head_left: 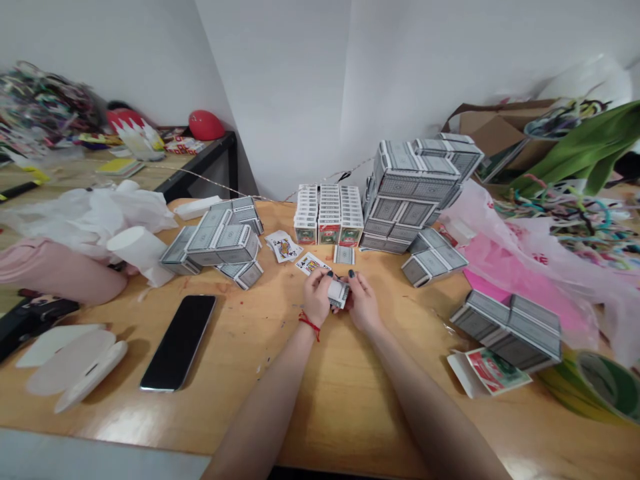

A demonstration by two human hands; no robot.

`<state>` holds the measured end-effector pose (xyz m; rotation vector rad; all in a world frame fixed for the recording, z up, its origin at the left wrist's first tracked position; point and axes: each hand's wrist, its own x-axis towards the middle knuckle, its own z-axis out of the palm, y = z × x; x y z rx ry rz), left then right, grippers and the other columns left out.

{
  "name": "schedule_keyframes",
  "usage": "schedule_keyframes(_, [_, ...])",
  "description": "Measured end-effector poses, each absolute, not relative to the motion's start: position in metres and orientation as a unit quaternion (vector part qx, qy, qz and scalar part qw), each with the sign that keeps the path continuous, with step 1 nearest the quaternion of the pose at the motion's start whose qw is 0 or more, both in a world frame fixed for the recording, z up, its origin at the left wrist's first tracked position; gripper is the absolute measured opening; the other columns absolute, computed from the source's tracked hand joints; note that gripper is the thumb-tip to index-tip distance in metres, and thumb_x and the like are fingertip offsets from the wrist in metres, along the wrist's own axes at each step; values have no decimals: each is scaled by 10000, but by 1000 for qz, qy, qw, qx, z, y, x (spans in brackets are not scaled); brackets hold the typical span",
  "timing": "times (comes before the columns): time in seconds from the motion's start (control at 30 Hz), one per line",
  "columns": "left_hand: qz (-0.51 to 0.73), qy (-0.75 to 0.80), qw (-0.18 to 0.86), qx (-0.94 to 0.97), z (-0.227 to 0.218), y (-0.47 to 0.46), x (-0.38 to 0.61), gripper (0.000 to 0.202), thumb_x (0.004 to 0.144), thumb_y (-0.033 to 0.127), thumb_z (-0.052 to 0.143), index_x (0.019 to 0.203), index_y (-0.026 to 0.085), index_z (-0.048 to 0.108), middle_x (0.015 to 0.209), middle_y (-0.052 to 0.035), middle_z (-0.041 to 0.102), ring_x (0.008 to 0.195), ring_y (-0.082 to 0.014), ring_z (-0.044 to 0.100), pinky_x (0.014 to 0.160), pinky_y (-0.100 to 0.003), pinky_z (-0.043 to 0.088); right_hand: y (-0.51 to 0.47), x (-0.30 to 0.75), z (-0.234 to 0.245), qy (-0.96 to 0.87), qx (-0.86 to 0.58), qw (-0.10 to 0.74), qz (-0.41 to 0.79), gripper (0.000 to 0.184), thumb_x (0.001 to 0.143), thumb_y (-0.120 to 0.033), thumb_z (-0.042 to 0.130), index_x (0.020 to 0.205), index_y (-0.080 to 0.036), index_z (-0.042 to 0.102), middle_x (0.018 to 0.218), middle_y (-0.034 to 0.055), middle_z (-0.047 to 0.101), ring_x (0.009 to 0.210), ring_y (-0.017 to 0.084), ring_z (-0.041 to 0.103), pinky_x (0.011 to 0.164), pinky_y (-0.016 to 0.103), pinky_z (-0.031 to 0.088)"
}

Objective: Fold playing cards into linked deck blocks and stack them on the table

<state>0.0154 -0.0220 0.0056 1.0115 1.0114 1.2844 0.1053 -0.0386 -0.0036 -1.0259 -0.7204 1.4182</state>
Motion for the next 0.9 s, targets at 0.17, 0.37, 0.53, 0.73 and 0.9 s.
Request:
schedule_keyframes(0.17, [577,462,469,484,-1,-18,10,172,760,324,475,673,177,497,606,16,512,531,-90,492,486,-201,386,-36,105,-6,-339,-445,563,608,267,700,-445,578,770,-207,477,555,-63,475,399,70,400,342,182,298])
schedule_keyframes(0.37, [599,466,448,472,-4,-7,9,179,766,348,498,770,174,538,761,-17,573,696,-120,530,606,-211,413,-32,108,-7,-356,-463,536,610,278,685,-433,600,773,-187,509,518,-67,463,409,69,394,388,189,309])
schedule_keyframes(0.53, [575,457,482,478,-7,-5,8,241,787,382,467,796,160,562,729,-15,558,640,-107,506,566,-207,392,-31,110,-13,-363,-465,547,594,259,690,-413,601,732,-181,497,541,-61,479,439,68,411,430,191,323])
schedule_keyframes(0.73, [510,439,412,615,-7,-4,3,182,718,326,578,705,145,572,685,-1,520,663,-106,477,614,-213,382,-29,116,-17,-423,-488,585,491,200,730,-380,558,756,-188,509,632,-36,520,555,96,473,538,217,384])
schedule_keyframes(0.9, [510,429,411,622,-6,-1,2,196,749,314,539,687,140,607,689,-23,562,680,-122,508,640,-236,401,-29,117,-15,-477,-491,593,424,136,757,-328,517,775,-195,503,694,-14,548,639,119,512,619,242,408])
